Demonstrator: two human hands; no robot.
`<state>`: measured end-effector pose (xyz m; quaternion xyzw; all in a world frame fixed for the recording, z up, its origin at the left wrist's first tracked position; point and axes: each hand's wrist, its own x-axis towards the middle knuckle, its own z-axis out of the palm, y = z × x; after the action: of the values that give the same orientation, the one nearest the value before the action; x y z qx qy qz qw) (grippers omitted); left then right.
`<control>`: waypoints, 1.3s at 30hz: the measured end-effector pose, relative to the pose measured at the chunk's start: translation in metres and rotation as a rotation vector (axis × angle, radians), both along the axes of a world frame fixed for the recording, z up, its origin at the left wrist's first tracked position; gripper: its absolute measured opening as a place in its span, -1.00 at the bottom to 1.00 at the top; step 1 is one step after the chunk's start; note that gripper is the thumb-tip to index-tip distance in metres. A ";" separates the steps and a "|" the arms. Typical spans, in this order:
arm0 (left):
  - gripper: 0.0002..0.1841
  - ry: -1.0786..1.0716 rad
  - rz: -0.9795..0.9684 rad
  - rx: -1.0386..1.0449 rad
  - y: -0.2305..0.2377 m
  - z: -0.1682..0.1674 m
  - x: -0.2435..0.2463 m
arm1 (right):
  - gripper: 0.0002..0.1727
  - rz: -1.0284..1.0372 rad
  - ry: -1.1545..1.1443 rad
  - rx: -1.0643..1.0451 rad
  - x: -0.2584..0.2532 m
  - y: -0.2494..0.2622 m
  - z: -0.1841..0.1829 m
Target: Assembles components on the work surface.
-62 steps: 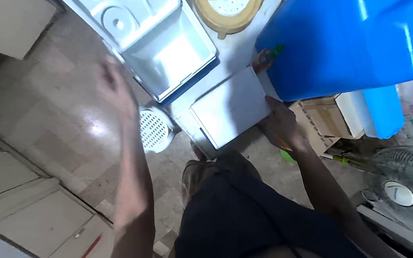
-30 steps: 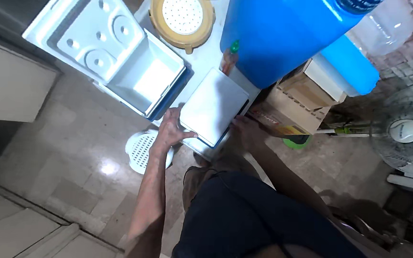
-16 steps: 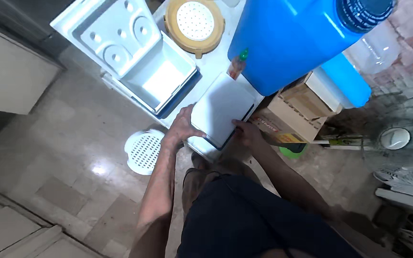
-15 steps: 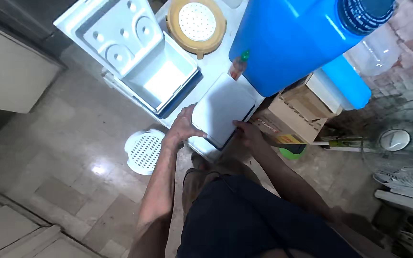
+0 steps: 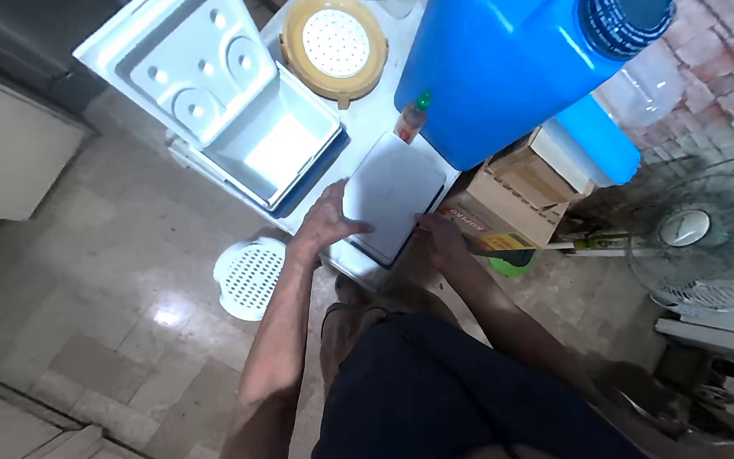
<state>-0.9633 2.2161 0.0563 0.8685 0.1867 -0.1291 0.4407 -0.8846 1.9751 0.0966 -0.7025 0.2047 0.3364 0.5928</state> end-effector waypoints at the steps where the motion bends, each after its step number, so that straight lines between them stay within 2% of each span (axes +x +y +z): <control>1: 0.30 0.001 -0.007 0.011 -0.002 0.001 0.009 | -0.51 0.009 0.006 0.003 -0.002 0.000 0.006; 2: 0.23 0.009 -0.005 0.044 -0.004 0.003 0.018 | -0.50 0.016 0.018 0.006 -0.003 -0.002 0.011; 5: -0.18 0.060 0.087 0.158 -0.008 0.002 0.045 | -0.53 0.042 0.050 0.002 -0.002 -0.005 0.018; 8: -0.36 0.125 0.121 0.190 -0.004 0.005 0.059 | -0.44 0.034 0.098 0.007 0.000 -0.001 0.017; 15: -0.30 0.287 0.092 0.063 0.019 0.003 0.079 | -0.42 0.051 0.107 0.043 0.002 -0.007 0.008; 20: -0.34 0.248 0.142 -0.095 0.023 0.023 0.085 | -0.46 0.056 0.065 0.074 0.000 -0.008 -0.006; 22: -0.34 0.234 0.125 -0.038 0.015 0.037 0.082 | -0.48 0.033 0.092 0.086 0.003 -0.010 -0.010; 24: -0.35 0.202 0.079 0.110 0.007 0.055 0.075 | -0.48 0.020 0.135 0.088 0.011 -0.017 -0.012; 26: -0.46 0.166 0.065 0.198 0.004 0.061 0.064 | -0.47 0.087 0.151 0.073 0.014 -0.030 -0.013; 28: -0.59 0.133 0.115 0.180 0.009 0.050 0.059 | -0.54 0.180 0.117 0.074 0.018 -0.032 -0.014; 34: -0.63 0.125 0.221 -0.161 0.027 0.004 0.054 | -0.57 0.306 0.053 0.012 0.014 -0.034 -0.006; 39: -0.63 0.111 0.230 -0.222 0.042 0.000 0.053 | -0.56 0.473 -0.157 -0.042 0.012 -0.034 -0.017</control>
<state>-0.9103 2.2578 0.0563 0.7788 0.2935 -0.1456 0.5349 -0.8722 1.9412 0.0801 -0.7671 -0.0050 0.4058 0.4968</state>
